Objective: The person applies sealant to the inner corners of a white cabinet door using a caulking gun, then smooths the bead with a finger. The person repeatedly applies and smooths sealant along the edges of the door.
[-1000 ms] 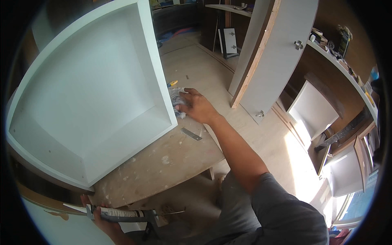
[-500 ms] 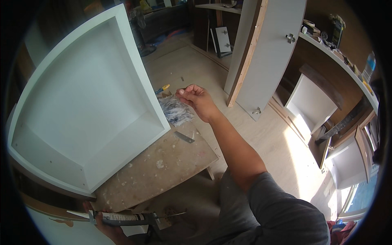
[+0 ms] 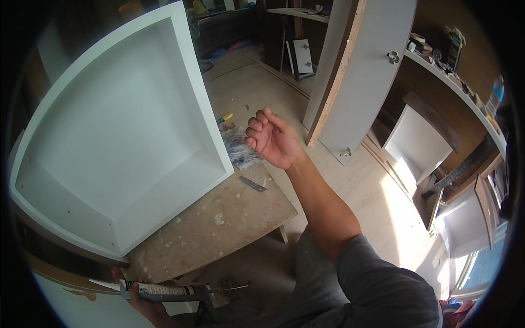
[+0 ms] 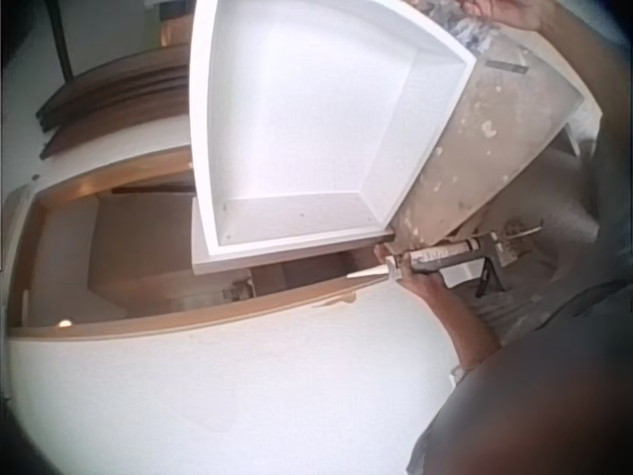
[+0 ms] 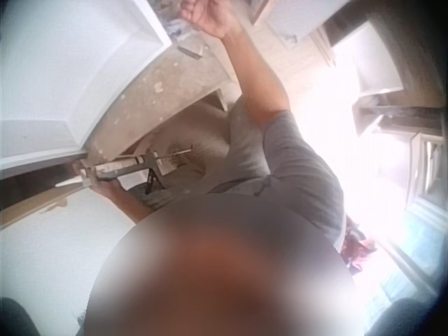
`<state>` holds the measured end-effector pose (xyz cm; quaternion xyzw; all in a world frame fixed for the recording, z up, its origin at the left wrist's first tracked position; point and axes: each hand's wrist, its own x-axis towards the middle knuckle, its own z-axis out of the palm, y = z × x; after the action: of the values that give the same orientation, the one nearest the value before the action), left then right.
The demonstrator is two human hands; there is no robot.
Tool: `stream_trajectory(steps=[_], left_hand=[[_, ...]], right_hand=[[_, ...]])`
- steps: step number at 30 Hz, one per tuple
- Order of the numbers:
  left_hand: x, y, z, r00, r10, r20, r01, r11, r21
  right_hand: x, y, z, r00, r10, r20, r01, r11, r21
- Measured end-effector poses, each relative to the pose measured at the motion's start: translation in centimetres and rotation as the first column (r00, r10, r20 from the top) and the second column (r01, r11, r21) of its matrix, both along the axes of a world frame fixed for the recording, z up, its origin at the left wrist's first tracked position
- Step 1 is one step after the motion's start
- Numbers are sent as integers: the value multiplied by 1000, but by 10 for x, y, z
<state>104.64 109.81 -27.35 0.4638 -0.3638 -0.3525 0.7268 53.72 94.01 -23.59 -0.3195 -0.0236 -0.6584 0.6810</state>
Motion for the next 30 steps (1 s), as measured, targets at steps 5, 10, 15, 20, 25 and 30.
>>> stream_trajectory(steps=[5,10,15,20,25,30], left_hand=[[0,1,-2,1000,0,17,0,1000,-15],[3,0,-1,998,23,57,-24,1000,7],[7,-1,-3,996,33,81,-35,999,20],[5,-4,-4,998,44,40,-43,999,-31],[2,0,-5,1000,13,-21,-13,1000,3],[6,0,-5,1000,3,-3,-3,1000,-4]], right_hand=[[12,20,19,995,99,20,-95,984,-153],[19,29,27,995,99,27,-90,967,-240],[21,36,30,999,41,-14,-43,964,-263],[20,36,32,984,176,-24,-175,937,-302],[24,37,35,980,194,-35,-195,931,-308],[34,47,40,997,69,-31,-73,988,-135]])
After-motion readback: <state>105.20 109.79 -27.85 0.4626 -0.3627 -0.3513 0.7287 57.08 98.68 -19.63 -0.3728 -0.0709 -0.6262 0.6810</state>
